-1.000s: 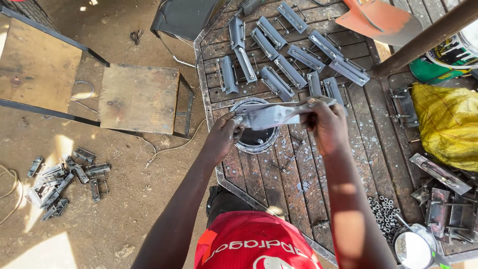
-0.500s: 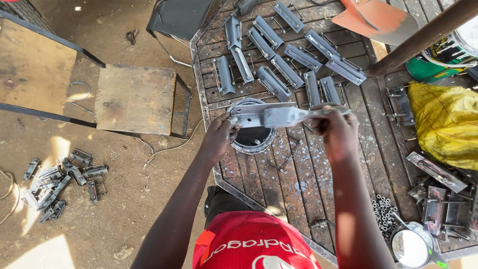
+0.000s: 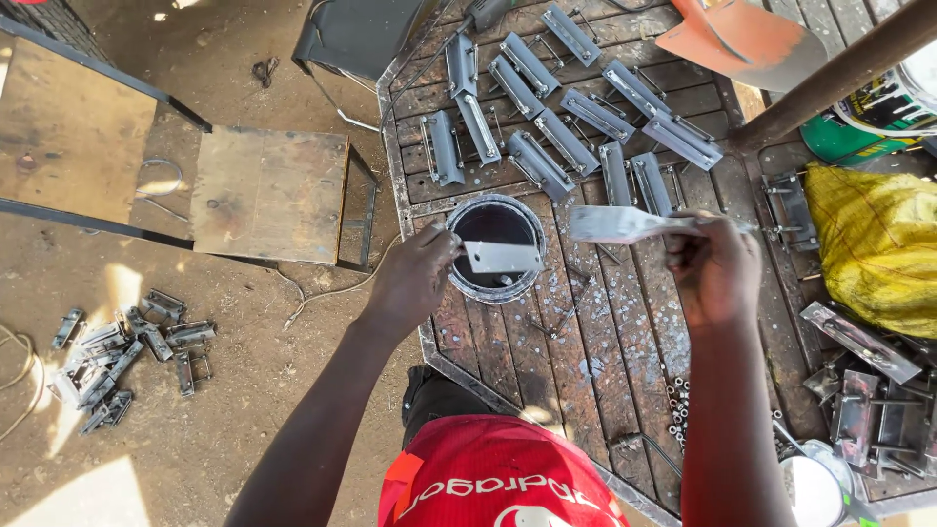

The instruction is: Painting metal brackets using a brush and a can of paint

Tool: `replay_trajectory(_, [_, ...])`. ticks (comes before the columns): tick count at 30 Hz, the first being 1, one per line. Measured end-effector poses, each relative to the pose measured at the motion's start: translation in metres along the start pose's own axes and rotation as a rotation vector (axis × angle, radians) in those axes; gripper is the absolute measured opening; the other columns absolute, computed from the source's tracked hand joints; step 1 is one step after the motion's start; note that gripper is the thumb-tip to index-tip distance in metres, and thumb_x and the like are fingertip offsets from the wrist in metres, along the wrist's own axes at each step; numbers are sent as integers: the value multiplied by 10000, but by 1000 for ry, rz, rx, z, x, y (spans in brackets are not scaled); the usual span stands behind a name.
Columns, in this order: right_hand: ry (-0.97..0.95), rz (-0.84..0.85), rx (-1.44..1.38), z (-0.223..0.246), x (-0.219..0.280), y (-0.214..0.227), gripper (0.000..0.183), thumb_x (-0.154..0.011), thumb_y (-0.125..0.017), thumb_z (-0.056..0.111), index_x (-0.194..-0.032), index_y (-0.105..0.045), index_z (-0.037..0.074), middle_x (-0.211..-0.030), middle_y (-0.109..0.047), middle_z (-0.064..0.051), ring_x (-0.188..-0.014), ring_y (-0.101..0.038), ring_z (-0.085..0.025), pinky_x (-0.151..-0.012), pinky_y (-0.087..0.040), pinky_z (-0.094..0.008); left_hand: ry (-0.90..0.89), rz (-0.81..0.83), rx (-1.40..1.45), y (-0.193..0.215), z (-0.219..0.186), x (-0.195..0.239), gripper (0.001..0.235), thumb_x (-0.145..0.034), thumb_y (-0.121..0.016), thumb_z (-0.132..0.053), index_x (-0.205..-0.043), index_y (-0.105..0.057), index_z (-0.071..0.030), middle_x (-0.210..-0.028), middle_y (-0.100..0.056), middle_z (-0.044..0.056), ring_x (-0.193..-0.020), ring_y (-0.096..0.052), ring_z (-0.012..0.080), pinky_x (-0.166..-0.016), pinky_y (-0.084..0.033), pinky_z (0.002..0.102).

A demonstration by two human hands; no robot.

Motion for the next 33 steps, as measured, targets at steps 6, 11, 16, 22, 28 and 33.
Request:
replay_trajectory(6, [-197, 268, -100, -39, 26, -69, 250, -950, -612, 142, -1082, -657, -65, -750, -645, -162, -615, -621, -186, -515, -463, -257, -137, -96, -16, -7, -21, 2, 253, -870, -671, -8, -1112, -652, -79, -1061, -670, 188, -989, -705, 430, -764, -610, 479])
replay_trajectory(11, [-134, 232, -85, -41, 24, -62, 213, -914, -624, 141, -992, -685, -47, -684, -646, -151, -557, -630, -159, -496, -450, -222, -136, -257, 96, 14, -21, 7, 239, -843, -705, 53, -1050, -696, -65, -974, -695, 147, -845, -734, 324, -660, -614, 378])
replay_trajectory(16, [-104, 77, -79, -58, -5, 19, 167, -920, -641, 131, -998, -673, -13, -751, -654, -113, -613, -623, -145, -541, -454, -225, -171, -352, 92, 53, -35, 11, 177, -820, -692, 81, -905, -700, -73, -842, -661, 123, -714, -708, 356, -552, -594, 408])
replay_trajectory(22, [-119, 27, -136, -31, 24, -6, 220, -890, -625, 180, -1013, -678, 6, -754, -639, -74, -637, -626, -104, -561, -436, -180, -193, -335, 17, 36, -32, 9, 175, -853, -723, -65, -1022, -706, -109, -943, -680, 129, -851, -713, 391, -655, -594, 475])
replay_trajectory(28, [-32, 234, -80, -38, 40, -42, 169, -895, -627, 129, -921, -685, -28, -737, -662, -183, -562, -632, -186, -522, -472, -252, -174, -329, 79, 22, -24, 4, 164, -889, -664, -29, -1042, -692, -84, -941, -680, 156, -796, -693, 449, -633, -586, 510])
replay_trajectory(33, [24, 9, 2, -64, -3, 48, 78, -960, -641, 111, -909, -628, 54, -716, -656, -107, -562, -674, -162, -523, -515, -235, -147, -375, 112, 46, -22, 8, 60, -906, -656, -14, -905, -686, -66, -783, -627, 120, -707, -668, 437, -561, -550, 452])
Point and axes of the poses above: each hand's wrist, its own x-axis away from the middle knuckle, its own y-axis out of the back of the hand, z = x × y, the point moved 10 cm from there along -x, towards the middle knuckle
